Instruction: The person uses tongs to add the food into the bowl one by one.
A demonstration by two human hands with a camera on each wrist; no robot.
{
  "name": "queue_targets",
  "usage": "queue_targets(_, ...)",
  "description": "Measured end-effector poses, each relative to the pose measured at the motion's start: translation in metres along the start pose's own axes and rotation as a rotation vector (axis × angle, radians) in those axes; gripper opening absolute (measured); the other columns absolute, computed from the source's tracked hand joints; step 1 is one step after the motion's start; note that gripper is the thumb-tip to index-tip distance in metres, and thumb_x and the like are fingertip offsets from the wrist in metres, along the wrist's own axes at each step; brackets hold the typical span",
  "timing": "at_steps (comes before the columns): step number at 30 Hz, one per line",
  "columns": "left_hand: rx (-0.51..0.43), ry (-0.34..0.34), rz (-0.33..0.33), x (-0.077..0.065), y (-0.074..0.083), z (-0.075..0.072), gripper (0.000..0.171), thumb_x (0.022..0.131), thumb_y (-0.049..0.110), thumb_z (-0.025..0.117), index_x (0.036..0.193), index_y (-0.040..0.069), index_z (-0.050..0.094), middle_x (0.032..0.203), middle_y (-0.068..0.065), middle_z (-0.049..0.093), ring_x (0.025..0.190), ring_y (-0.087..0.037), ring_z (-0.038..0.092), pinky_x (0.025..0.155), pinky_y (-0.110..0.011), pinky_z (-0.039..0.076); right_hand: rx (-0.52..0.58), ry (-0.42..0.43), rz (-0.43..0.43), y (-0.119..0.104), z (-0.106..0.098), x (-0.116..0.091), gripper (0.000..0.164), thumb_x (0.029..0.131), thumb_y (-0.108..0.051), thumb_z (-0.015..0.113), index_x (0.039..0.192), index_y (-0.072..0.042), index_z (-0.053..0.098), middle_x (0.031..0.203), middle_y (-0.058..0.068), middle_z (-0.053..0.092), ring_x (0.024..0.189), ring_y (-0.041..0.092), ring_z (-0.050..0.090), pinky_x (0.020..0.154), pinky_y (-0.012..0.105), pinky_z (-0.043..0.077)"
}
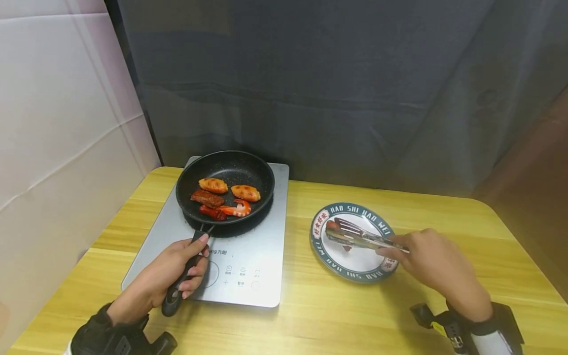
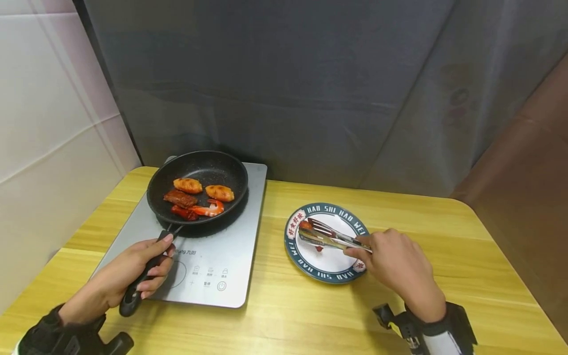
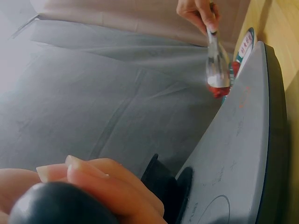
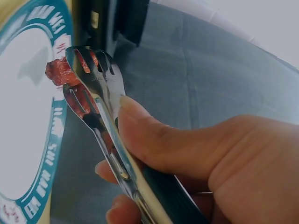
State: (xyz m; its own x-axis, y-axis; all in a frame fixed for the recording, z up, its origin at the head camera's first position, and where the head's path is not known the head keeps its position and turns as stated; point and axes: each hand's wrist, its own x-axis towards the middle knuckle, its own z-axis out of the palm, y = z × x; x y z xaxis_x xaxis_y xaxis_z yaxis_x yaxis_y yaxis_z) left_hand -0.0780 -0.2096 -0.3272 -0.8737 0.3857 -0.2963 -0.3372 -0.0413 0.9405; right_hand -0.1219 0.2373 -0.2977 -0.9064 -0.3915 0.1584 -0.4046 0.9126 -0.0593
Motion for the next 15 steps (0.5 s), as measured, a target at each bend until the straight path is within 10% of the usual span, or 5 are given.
queue_targets(15,-0.002,0.013,-0.002,0.000,0.000,0.001,0.036,0.104,0.040,0.037,0.093,0.006,0.034,0.062,0.004,0.034,0.040,-0.005,0.034,0.035,-0.019,0.037,-0.022,0.122,-0.129,-0.038,-0.029,0.048,0.027,0.082,-0.043,0.074,0.086,-0.015,0.073,0.052,-0.007,0.032,0.049,0.013,0.036,0.038,0.026,0.024)
